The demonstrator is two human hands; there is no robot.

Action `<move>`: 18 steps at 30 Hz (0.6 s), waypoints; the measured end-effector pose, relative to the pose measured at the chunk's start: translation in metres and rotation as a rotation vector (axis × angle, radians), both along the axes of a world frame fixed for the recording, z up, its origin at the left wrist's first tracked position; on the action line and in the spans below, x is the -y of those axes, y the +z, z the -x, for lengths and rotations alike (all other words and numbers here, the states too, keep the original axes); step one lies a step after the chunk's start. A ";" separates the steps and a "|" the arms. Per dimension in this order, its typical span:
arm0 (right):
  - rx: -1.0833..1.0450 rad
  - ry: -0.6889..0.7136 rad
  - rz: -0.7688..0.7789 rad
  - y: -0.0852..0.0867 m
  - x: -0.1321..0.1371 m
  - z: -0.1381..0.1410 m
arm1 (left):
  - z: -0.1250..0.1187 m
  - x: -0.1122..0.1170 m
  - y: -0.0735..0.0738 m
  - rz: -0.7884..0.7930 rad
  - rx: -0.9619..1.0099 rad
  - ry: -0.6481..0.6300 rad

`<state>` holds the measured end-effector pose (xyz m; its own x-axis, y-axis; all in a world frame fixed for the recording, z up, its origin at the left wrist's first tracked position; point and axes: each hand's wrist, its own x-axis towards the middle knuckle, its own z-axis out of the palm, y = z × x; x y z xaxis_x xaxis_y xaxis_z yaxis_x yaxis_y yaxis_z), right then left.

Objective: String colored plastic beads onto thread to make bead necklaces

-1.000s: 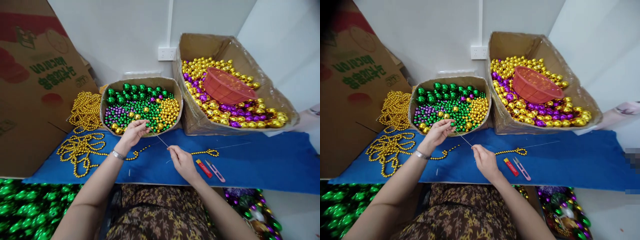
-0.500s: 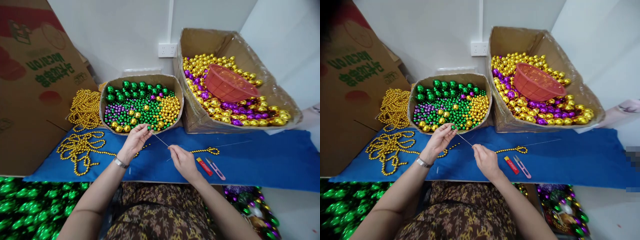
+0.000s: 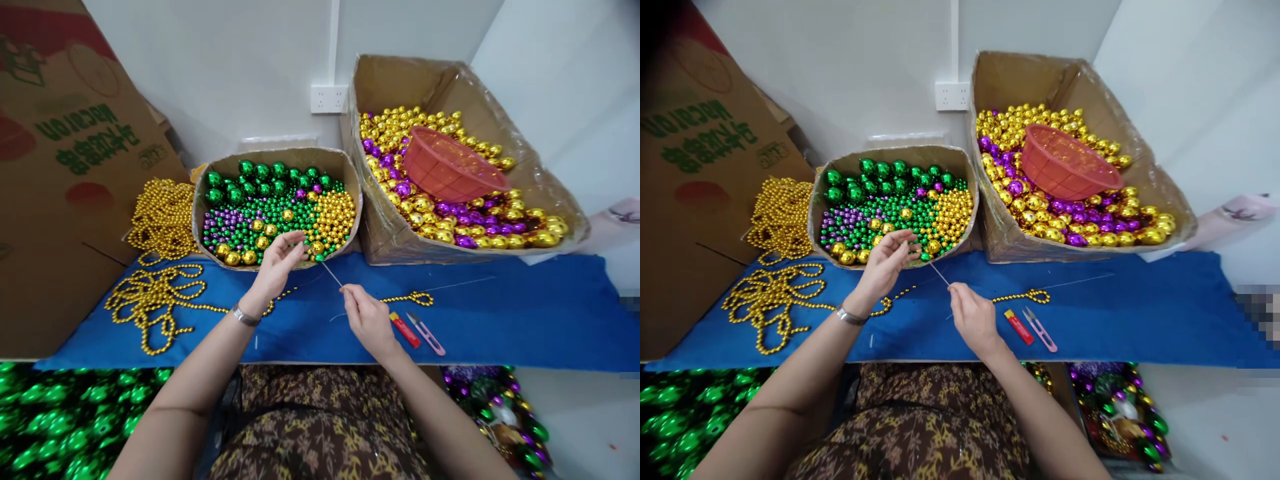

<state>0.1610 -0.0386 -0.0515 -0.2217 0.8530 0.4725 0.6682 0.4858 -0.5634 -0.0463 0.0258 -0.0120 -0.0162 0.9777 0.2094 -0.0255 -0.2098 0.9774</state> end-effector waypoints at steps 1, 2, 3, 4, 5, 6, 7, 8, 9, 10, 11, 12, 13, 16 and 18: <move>-0.015 -0.021 0.003 0.001 0.000 -0.002 | -0.001 -0.010 0.000 -0.035 -0.146 0.005; -0.024 -0.039 0.006 0.002 -0.001 -0.003 | -0.002 -0.020 -0.002 -0.073 -0.326 0.004; -0.027 -0.051 0.008 0.003 -0.001 -0.004 | -0.003 -0.031 -0.003 -0.106 -0.518 -0.012; -0.027 -0.058 0.010 0.004 -0.001 -0.005 | -0.004 -0.041 -0.006 -0.126 -0.695 -0.043; -0.023 -0.061 0.011 0.004 -0.001 -0.006 | -0.006 -0.050 -0.008 -0.134 -0.837 -0.081; -0.017 -0.060 0.010 0.004 -0.002 -0.007 | -0.008 -0.056 -0.011 -0.131 -0.929 -0.110; -0.012 -0.060 0.008 0.004 -0.002 -0.007 | -0.009 -0.061 -0.014 -0.117 -0.971 -0.122; -0.008 -0.061 0.005 0.003 -0.002 -0.008 | -0.010 -0.064 -0.016 -0.096 -0.957 -0.111; -0.003 -0.063 0.001 0.002 -0.003 -0.008 | -0.011 -0.064 -0.017 -0.065 -0.883 -0.091; 0.003 -0.063 -0.004 0.002 -0.003 -0.009 | -0.010 -0.062 -0.017 -0.024 -0.747 -0.075; 0.007 -0.061 -0.008 0.001 -0.003 -0.009 | -0.008 -0.059 -0.016 0.030 -0.560 -0.074; 0.011 -0.056 -0.010 0.000 -0.003 -0.010 | -0.006 -0.054 -0.014 0.090 -0.342 -0.091; 0.014 -0.049 -0.010 -0.001 -0.003 -0.010 | -0.003 -0.048 -0.012 0.150 -0.121 -0.120; 0.023 -0.028 -0.006 -0.004 -0.003 -0.009 | 0.006 -0.029 -0.003 0.275 0.333 -0.192; 0.029 -0.018 -0.001 -0.005 -0.003 -0.007 | 0.010 -0.018 0.001 0.308 0.441 -0.186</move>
<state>0.1678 -0.0359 -0.0567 -0.2202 0.8566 0.4667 0.6927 0.4741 -0.5434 -0.0562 0.0434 -0.0109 0.1411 0.9873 -0.0731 -0.4539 0.1301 0.8815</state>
